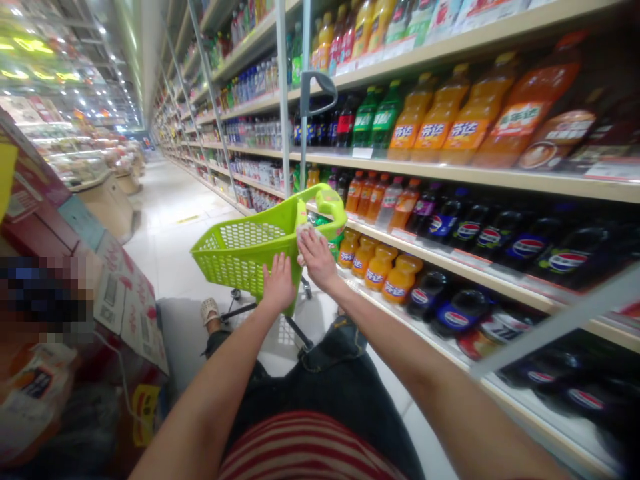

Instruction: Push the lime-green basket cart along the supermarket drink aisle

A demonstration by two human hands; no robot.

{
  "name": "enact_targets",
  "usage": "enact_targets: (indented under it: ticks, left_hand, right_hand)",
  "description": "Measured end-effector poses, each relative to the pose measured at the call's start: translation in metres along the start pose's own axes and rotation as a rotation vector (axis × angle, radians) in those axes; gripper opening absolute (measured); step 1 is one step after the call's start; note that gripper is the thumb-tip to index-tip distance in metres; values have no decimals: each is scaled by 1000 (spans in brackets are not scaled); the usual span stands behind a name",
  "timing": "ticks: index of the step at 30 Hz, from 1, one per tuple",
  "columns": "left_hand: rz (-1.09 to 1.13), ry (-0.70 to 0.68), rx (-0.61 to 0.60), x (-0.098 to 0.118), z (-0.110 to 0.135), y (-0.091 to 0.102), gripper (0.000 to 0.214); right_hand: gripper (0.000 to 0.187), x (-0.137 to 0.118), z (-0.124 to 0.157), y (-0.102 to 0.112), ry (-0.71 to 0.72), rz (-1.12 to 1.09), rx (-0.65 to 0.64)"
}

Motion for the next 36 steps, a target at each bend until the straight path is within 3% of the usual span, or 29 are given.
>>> enact_targets:
  ticks: [4, 7, 10, 14, 16, 19, 23, 26, 29, 33, 36]
  left_hand:
    - [-7, 6, -17, -7, 3, -2, 64]
    - [-21, 21, -32, -15, 7, -5, 63]
    - [-27, 34, -42, -19, 9, -7, 64]
    - [-29, 32, -22, -17, 6, -5, 66]
    - [-28, 27, -5, -14, 5, -2, 67]
    - [-23, 20, -3, -11, 4, -1, 67]
    - [-15, 8, -12, -14, 7, -6, 65]
    - [-13, 13, -7, -20, 9, -9, 65]
    - [-17, 32, -11, -24, 9, -9, 67]
    - [-19, 49, -11, -25, 6, -2, 69]
    - [-24, 48, 0, -21, 4, 2, 69]
  right_hand:
    - [39, -8, 31, -38, 54, 5, -116]
    - [41, -14, 48, -49, 99, -17, -162]
    - [41, -16, 44, -35, 113, -44, -102]
    - [41, -10, 13, 1, 45, -74, 68]
    - [42, -8, 0, 6, 25, -68, 82]
    - [40, -11, -1, -11, 57, -33, -4]
    - [40, -18, 32, -50, 123, -11, -164]
    - [40, -21, 53, -62, 155, -35, -210]
    - [40, -21, 51, -49, 152, -87, -155]
    - [43, -14, 15, -9, 67, -132, 16]
    - [43, -11, -5, -1, 32, -96, 47]
Point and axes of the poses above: each hand's wrist, its own z-axis away from the middle knuckle, its own y-axis out of the back of the hand, x = y × z, the point moved 9 cm from there along -z, towards the middle knuckle, and after that the axes turned 7 degrees about -y, right-handed, at the moved point
